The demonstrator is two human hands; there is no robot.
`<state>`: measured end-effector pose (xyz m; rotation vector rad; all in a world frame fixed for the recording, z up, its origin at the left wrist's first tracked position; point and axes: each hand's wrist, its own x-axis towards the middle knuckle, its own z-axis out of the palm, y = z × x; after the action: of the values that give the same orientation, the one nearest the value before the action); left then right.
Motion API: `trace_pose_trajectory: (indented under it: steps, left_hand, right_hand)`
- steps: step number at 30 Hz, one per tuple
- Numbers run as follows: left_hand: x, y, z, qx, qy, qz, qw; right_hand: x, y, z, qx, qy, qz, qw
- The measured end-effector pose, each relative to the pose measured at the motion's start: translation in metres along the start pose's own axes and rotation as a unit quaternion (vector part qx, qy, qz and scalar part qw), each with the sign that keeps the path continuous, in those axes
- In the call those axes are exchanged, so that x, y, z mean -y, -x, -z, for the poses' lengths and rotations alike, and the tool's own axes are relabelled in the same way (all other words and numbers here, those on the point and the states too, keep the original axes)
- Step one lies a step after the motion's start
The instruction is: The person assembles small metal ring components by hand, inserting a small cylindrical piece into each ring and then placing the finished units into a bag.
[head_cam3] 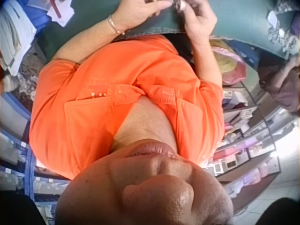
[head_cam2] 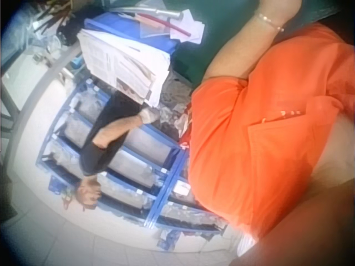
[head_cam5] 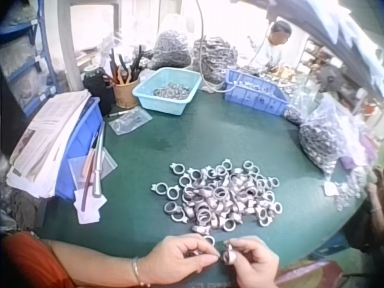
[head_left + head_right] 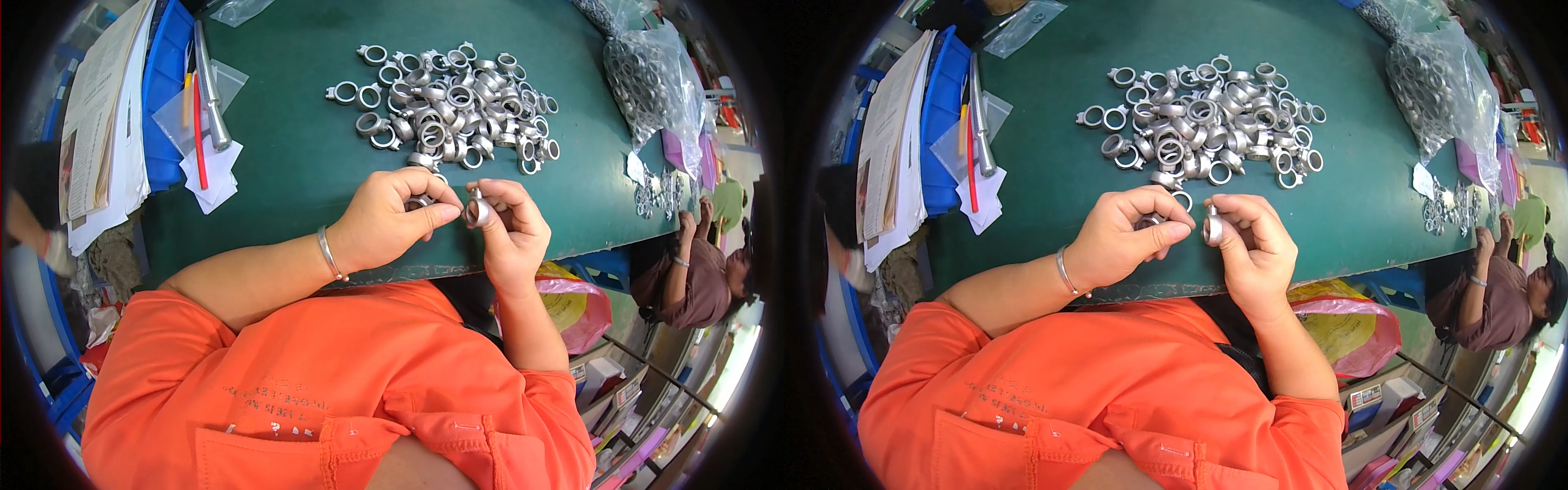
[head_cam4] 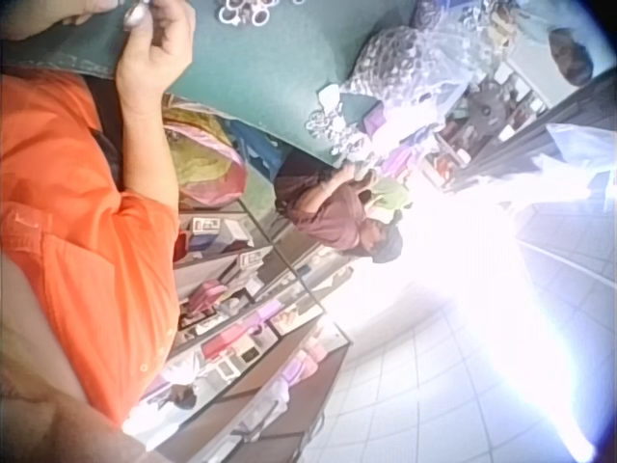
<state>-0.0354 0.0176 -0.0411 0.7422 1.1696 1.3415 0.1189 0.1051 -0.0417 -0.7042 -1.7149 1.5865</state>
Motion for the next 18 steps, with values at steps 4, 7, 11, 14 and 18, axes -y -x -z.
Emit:
trace_pose_trajectory:
  steps: [4, 7, 11, 14, 18]
  left_hand:
    - [-0.001, 0.0, -0.001, 0.021, -0.003, -0.013, 1.0]
    - [-0.001, 0.0, -0.001, 0.023, -0.015, -0.034, 0.999]
    - [0.002, 0.001, 0.001, 0.023, -0.032, -0.072, 0.997]
    - [-0.001, 0.001, 0.001, -0.003, -0.061, -0.113, 0.992]
    - [-0.001, 0.002, 0.0, -0.027, -0.212, -0.173, 0.961]
  right_hand:
    - [-0.002, 0.001, -0.004, 0.0, 0.029, 0.065, 0.997]
    - [-0.005, -0.001, -0.005, 0.001, 0.09, 0.134, 0.987]
    - [-0.002, -0.004, -0.007, 0.014, 0.111, 0.13, 0.985]
    - [0.002, -0.003, -0.004, 0.041, 0.023, 0.0, 0.999]
    - [0.005, -0.003, -0.002, 0.061, 0.08, 0.035, 0.994]
